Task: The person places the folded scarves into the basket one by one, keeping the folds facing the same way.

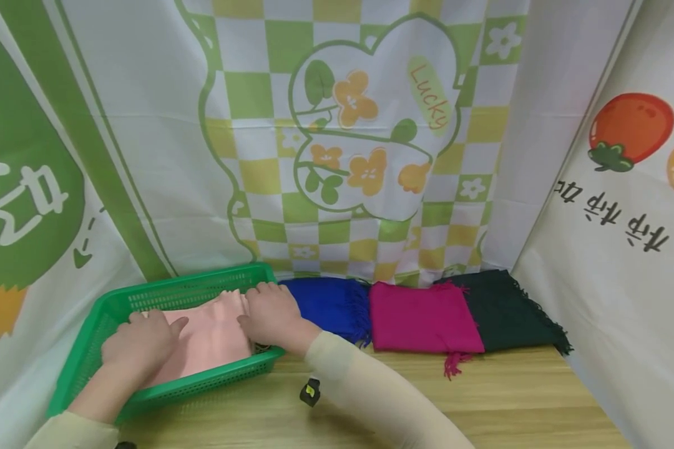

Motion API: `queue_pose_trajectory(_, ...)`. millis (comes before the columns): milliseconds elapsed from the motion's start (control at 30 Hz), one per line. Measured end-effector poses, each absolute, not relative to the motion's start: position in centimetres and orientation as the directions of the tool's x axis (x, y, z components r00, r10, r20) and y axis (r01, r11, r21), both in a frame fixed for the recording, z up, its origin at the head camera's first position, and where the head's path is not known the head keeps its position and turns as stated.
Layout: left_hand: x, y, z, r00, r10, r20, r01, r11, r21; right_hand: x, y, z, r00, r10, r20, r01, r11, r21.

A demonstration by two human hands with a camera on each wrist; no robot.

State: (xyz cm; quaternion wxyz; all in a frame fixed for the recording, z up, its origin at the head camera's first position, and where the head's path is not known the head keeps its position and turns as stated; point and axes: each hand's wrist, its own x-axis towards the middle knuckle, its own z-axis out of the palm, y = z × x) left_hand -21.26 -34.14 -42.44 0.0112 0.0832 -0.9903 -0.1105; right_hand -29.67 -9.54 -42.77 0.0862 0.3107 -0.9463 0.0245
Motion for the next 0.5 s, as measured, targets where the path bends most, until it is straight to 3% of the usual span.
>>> queue_pose_trajectory(267, -21.1, -33.4, -41.6, -0.986, -0.164, -0.017, -0.162, 0.948, 0.273, -29.5, -7.4, -42.9, -0.758, -0.604, 0.246, -0.648, 0.742, -0.173)
queue_pose_trajectory(500, -21.1, -31.6, -41.5, -0.995, -0.103, 0.015, -0.093, 0.944, 0.317, -29.4, -4.5, -42.8, -0.775, -0.584, 0.243, -0.632, 0.703, -0.327)
